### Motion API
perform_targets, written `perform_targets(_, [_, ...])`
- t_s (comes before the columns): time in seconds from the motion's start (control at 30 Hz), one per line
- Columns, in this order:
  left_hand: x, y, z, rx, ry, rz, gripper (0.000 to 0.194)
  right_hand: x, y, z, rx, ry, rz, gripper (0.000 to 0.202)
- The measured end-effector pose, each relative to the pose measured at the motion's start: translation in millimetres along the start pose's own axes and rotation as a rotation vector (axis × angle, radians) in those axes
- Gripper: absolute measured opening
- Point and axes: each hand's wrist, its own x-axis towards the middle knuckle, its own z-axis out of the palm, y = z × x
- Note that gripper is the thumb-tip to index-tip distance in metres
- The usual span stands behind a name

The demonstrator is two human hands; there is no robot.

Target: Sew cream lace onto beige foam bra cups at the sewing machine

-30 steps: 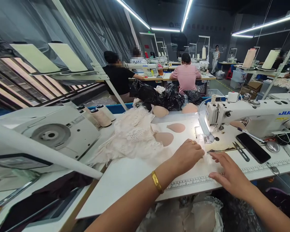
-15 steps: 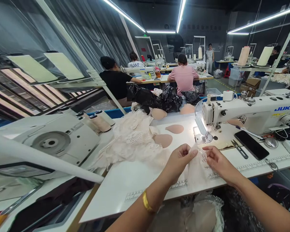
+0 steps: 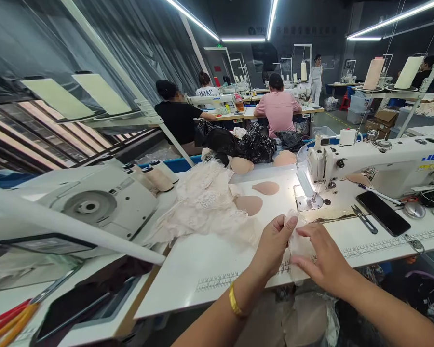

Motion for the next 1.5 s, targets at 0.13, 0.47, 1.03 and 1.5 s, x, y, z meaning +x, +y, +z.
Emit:
perform_targets(0.13, [-3.3, 1.8, -1.4, 0.105, 0.030, 0.057, 0.058, 7.8, 5.4, 4.0, 0.318, 0.054, 0.300, 0.025])
perform_targets(0.47, [20.9, 17.2, -36.3, 0.890, -0.053, 0.267, 0.040, 31.7, 36.1, -12.3, 0.774, 0.135, 0.640, 0.047])
perform_targets(1.03, [76.7, 55.0, -93.4, 1.663, 0.352, 0.433, 0.020, 40.7, 50.2, -5.9, 0.784, 0.102, 0.632, 0.051])
perform_targets(1.5, [9.5, 42.6, -29.7, 0.567, 0.114, 0.236, 0.022, 41.7, 43.8, -31.8, 0.840, 0.084, 0.630, 0.060])
